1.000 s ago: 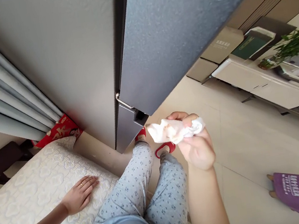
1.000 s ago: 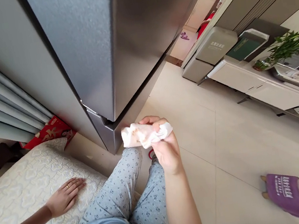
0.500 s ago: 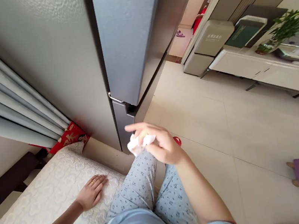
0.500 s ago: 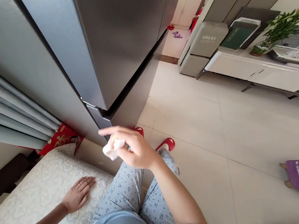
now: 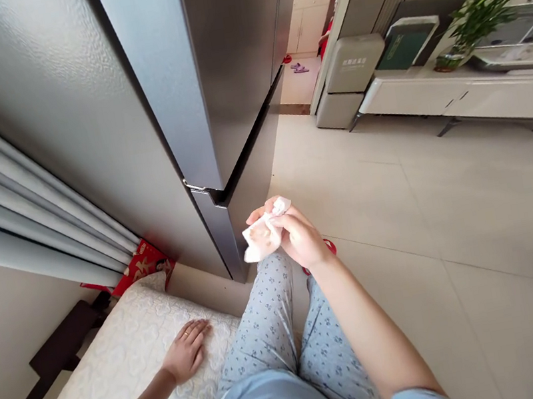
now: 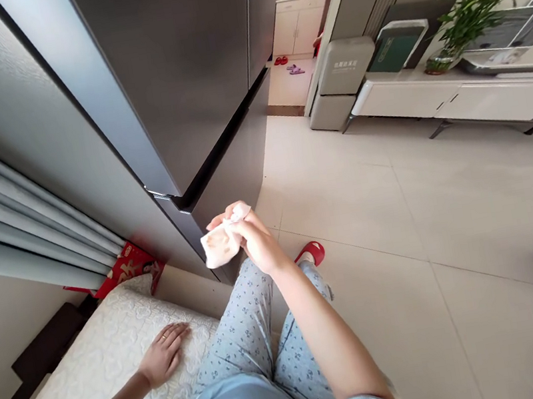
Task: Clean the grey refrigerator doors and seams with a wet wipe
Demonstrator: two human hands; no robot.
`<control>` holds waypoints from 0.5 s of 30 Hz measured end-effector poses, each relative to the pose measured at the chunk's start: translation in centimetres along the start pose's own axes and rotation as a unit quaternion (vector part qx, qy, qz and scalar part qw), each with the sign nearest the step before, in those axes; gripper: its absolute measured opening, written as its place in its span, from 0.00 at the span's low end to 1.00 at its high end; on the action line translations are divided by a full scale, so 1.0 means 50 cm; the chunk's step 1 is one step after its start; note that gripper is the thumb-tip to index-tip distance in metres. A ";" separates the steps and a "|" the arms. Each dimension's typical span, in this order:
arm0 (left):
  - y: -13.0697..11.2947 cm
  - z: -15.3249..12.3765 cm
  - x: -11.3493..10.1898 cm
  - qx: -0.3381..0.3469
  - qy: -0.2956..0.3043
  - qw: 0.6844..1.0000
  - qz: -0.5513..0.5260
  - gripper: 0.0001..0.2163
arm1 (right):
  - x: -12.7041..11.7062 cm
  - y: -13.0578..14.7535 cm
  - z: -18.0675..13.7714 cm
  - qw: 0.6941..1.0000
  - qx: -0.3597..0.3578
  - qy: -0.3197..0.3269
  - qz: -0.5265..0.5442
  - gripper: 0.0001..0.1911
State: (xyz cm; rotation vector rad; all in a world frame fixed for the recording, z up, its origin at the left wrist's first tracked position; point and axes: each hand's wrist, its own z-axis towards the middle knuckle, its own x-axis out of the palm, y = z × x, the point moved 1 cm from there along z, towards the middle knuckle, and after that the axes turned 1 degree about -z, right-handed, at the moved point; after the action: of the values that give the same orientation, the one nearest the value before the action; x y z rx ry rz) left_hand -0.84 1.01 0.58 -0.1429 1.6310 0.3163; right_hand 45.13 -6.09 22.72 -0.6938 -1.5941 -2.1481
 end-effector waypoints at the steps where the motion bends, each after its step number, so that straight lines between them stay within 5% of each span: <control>1: 0.001 0.000 0.000 0.002 -0.001 1.000 0.001 0.25 | -0.012 -0.002 0.000 0.999 0.008 -0.032 -0.003 0.14; 5: -0.001 0.005 -0.009 -0.001 -0.003 1.000 0.003 0.24 | -0.055 -0.020 -0.013 0.990 0.062 -0.124 -0.008 0.30; 9: -0.005 0.013 -0.020 -0.007 0.008 1.000 0.005 0.24 | -0.096 -0.060 -0.057 0.979 0.102 -0.176 0.003 0.33; 15: -0.002 0.010 -0.013 -0.040 0.055 0.997 -0.027 0.26 | -0.185 -0.160 -0.232 0.931 0.157 -0.311 0.109 0.33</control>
State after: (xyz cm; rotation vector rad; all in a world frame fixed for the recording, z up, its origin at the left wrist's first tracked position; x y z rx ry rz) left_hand -0.25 0.98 1.19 -0.2696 1.7202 0.3380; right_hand 46.18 -14.84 8.31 -1.4582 -1.9820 -1.5334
